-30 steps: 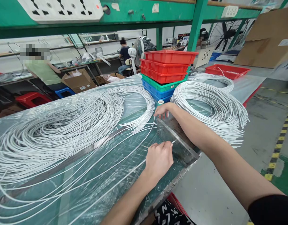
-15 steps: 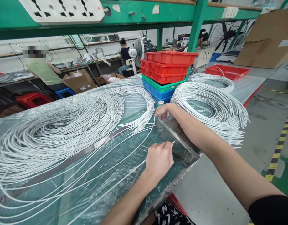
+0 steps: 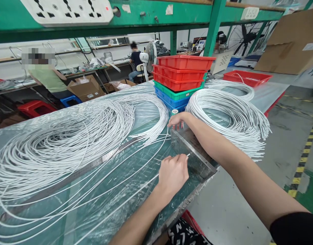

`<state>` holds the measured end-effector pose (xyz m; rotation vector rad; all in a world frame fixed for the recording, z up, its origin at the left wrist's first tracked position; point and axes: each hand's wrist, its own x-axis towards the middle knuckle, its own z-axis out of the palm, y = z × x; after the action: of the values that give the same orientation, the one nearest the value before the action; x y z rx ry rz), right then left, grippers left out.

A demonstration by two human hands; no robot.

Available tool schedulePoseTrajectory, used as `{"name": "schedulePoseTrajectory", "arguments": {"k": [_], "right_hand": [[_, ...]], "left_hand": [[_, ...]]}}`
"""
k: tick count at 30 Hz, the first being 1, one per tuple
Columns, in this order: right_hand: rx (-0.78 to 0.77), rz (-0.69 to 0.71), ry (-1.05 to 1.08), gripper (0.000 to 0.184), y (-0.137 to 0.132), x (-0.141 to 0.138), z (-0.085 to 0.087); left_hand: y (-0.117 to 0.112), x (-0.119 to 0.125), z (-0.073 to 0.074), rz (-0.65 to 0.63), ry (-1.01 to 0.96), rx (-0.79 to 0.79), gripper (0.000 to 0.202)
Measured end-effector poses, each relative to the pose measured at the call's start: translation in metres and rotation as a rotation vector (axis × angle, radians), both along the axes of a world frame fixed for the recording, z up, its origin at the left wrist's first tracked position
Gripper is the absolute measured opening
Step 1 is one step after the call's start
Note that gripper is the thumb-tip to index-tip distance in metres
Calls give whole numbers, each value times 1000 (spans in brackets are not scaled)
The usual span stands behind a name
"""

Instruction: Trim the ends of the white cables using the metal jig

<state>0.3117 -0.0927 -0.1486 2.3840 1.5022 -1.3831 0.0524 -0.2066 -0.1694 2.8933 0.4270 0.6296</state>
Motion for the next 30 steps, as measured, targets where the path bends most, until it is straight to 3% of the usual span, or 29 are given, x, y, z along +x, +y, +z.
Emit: {"name": "schedulePoseTrajectory", "arguments": {"k": [10, 19, 30], "right_hand": [[-6, 17, -4, 48, -1, -1, 3], [-5, 23, -3, 62, -1, -1, 3], [20, -12, 18, 64, 1, 2, -2]], "left_hand": [[0, 1, -2, 3, -13, 19, 27], [0, 1, -1, 3, -22, 25, 27], [1, 1, -2, 3, -6, 23, 29]]}}
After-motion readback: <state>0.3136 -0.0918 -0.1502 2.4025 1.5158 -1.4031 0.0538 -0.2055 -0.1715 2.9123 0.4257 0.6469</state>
